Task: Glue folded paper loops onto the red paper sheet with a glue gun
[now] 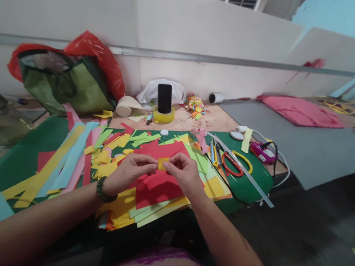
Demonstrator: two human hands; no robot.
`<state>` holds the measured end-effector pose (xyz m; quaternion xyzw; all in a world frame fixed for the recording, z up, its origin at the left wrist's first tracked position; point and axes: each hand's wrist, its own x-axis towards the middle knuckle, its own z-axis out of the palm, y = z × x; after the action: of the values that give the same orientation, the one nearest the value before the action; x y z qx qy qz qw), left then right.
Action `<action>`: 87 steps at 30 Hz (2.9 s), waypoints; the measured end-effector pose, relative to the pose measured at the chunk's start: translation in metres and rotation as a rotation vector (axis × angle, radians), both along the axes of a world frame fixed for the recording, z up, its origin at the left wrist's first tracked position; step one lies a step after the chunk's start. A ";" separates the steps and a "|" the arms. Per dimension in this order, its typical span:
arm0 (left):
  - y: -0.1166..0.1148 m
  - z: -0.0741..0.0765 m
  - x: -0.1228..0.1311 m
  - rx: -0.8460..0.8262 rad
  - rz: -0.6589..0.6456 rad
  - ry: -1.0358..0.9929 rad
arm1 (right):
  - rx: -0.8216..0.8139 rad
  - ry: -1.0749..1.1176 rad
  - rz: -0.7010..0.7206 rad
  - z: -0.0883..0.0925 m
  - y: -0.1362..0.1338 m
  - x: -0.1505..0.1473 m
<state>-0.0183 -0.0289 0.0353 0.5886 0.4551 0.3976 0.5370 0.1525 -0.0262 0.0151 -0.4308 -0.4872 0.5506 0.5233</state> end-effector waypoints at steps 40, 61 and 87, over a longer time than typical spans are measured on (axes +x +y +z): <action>0.009 0.017 -0.022 -0.464 -0.455 -0.271 | -0.142 -0.144 0.521 -0.013 -0.009 -0.011; 0.060 0.043 -0.215 -0.102 0.159 0.410 | 0.339 -0.849 0.254 -0.020 -0.015 0.008; 0.082 0.006 -0.117 0.118 0.310 1.436 | 0.609 -0.728 0.051 0.000 -0.035 0.010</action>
<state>-0.1358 0.0535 0.0411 0.6608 0.7504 0.0093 0.0117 0.1629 -0.0610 0.0151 -0.4104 -0.7887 0.2086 0.4075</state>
